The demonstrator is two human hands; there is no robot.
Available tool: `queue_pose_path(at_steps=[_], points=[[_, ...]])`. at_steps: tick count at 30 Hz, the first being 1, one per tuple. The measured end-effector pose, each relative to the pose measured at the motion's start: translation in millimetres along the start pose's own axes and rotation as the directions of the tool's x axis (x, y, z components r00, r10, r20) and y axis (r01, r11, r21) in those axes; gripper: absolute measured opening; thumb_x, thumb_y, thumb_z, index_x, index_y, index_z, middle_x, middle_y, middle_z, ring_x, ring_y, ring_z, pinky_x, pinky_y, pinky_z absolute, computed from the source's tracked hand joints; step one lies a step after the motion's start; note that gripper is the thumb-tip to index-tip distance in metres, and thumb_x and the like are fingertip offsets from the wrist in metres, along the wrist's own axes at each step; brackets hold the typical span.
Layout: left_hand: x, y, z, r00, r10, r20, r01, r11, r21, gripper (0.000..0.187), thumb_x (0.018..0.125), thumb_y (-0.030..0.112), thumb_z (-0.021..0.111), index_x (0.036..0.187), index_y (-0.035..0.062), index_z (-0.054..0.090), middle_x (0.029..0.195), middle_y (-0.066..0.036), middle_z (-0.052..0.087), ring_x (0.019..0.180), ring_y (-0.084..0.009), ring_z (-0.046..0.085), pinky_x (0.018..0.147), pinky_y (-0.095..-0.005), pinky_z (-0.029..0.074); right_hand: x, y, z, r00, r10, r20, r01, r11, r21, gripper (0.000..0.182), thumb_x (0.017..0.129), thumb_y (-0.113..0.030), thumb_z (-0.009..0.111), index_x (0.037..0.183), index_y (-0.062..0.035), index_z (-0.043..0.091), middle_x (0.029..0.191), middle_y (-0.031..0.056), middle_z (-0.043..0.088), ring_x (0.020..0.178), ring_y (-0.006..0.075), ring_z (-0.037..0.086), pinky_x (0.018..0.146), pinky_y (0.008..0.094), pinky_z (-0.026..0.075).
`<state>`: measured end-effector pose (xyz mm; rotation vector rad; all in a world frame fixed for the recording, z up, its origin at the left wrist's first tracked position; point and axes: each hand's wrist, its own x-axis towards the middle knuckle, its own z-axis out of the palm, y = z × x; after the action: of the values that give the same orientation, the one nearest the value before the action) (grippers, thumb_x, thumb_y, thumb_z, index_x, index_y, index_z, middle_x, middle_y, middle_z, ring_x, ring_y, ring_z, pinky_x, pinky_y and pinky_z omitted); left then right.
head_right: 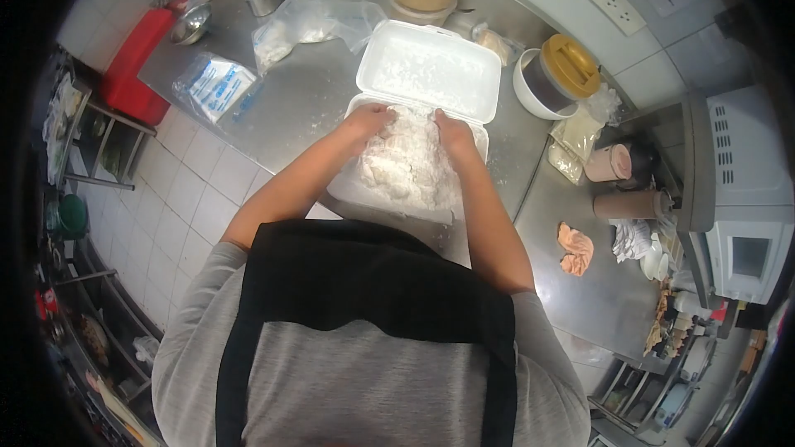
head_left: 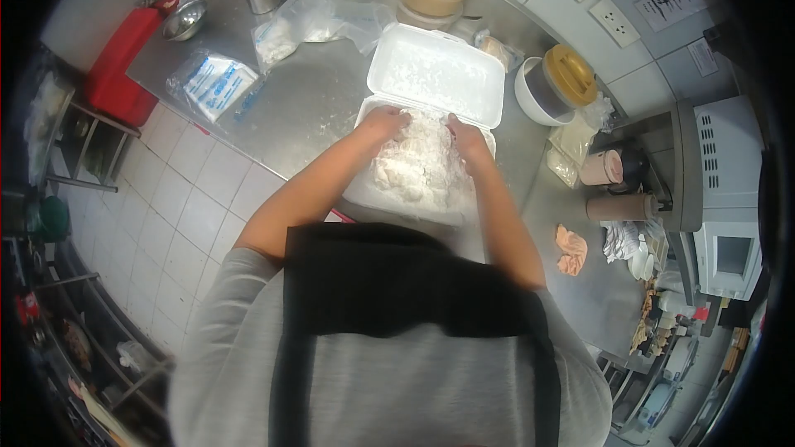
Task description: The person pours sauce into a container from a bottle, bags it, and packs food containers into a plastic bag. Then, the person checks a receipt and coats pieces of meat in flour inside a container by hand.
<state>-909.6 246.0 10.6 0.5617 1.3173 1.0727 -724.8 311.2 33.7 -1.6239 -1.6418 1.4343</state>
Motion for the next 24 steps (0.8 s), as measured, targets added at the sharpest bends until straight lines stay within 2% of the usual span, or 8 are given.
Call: queue_pose_path(at_steps=[5,8,11,14,17,19,22,24], points=[[1.3,1.4,-2.7,0.998,0.041,0.047,-0.037,0.997,-0.072,0.027,0.090,0.014,0.057,0.114,0.0005,0.053,0.098,-0.010,0.061,0.084,-0.0179,0.061,0.072,-0.0324,0.052,12.8,3.2,-10.5,0.970,0.043,0.239,-0.053,0.998,0.038,0.052,0.089,-0.043,0.057,0.113,0.0030,0.059,0.112,0.0122,0.060,0.099,0.0199,0.052,0.087,0.0326,0.040],[-0.7,4.3,-1.6,0.993,0.078,0.084,-0.068,0.992,-0.106,0.031,0.090,0.016,0.059,0.117,0.0034,0.051,0.098,-0.010,0.060,0.084,-0.0168,0.059,0.069,-0.0305,0.050,16.6,6.1,-10.2,0.931,-0.073,0.358,-0.006,0.977,0.215,0.048,0.088,-0.040,0.059,0.115,-0.0001,0.058,0.113,0.0076,0.059,0.102,0.0189,0.051,0.092,0.0352,0.037],[-6.9,10.4,1.8,0.990,0.105,0.096,-0.097,0.991,-0.089,0.033,0.090,0.017,0.059,0.119,0.0059,0.050,0.097,-0.009,0.058,0.082,-0.0154,0.056,0.066,-0.0282,0.048,-9.2,-17.2,-9.7,0.931,-0.081,0.357,0.021,0.985,0.171,0.049,0.086,-0.043,0.062,0.109,-0.0002,0.061,0.106,0.0092,0.059,0.102,0.0177,0.048,0.093,0.0299,0.034],[-9.7,10.7,1.7,0.985,0.141,0.095,-0.141,0.990,-0.005,0.031,0.091,0.016,0.057,0.121,0.0084,0.049,0.098,-0.007,0.057,0.083,-0.0145,0.055,0.067,-0.0277,0.047,12.2,-6.7,-9.5,0.858,-0.069,0.510,0.039,0.997,0.069,0.052,0.085,-0.043,0.063,0.111,0.0014,0.060,0.111,0.0104,0.058,0.108,0.0190,0.047,0.096,0.0316,0.033],[-9.4,5.2,-4.7,0.972,0.197,0.130,-0.197,0.980,-0.010,0.032,0.092,0.018,0.056,0.121,0.0081,0.048,0.098,-0.006,0.056,0.084,-0.0141,0.053,0.070,-0.0277,0.047,17.0,-5.3,-8.6,0.866,-0.054,0.497,0.032,0.998,0.052,0.057,0.084,-0.045,0.063,0.114,0.0032,0.059,0.114,0.0119,0.059,0.114,0.0197,0.047,0.100,0.0315,0.031],[-9.0,1.4,-11.4,0.958,0.234,0.163,-0.227,0.972,-0.065,0.034,0.092,0.021,0.055,0.123,0.0078,0.047,0.100,-0.006,0.056,0.087,-0.0139,0.053,0.072,-0.0276,0.047,22.2,-5.0,-7.5,0.879,-0.028,0.476,-0.051,0.987,0.152,0.057,0.086,-0.045,0.061,0.116,0.0041,0.057,0.114,0.0124,0.059,0.114,0.0200,0.049,0.099,0.0320,0.034],[-14.4,3.7,-14.1,0.968,0.181,0.174,-0.215,0.955,0.202,0.034,0.093,0.023,0.053,0.123,0.0071,0.047,0.104,-0.007,0.056,0.091,-0.0138,0.054,0.076,-0.0274,0.047,16.5,-14.7,-12.9,0.855,0.007,0.519,-0.176,0.945,0.277,0.053,0.092,-0.042,0.054,0.115,0.0054,0.056,0.111,0.0122,0.060,0.106,0.0200,0.054,0.095,0.0337,0.040],[-18.9,7.1,-12.6,0.963,0.190,0.189,-0.230,0.948,0.220,0.035,0.094,0.024,0.053,0.124,0.0069,0.047,0.105,-0.008,0.056,0.094,-0.0138,0.054,0.077,-0.0275,0.047,11.3,-17.2,-16.1,0.820,0.011,0.572,-0.253,0.904,0.345,0.051,0.094,-0.040,0.049,0.116,0.0057,0.055,0.111,0.0122,0.059,0.104,0.0204,0.056,0.094,0.0352,0.043]])
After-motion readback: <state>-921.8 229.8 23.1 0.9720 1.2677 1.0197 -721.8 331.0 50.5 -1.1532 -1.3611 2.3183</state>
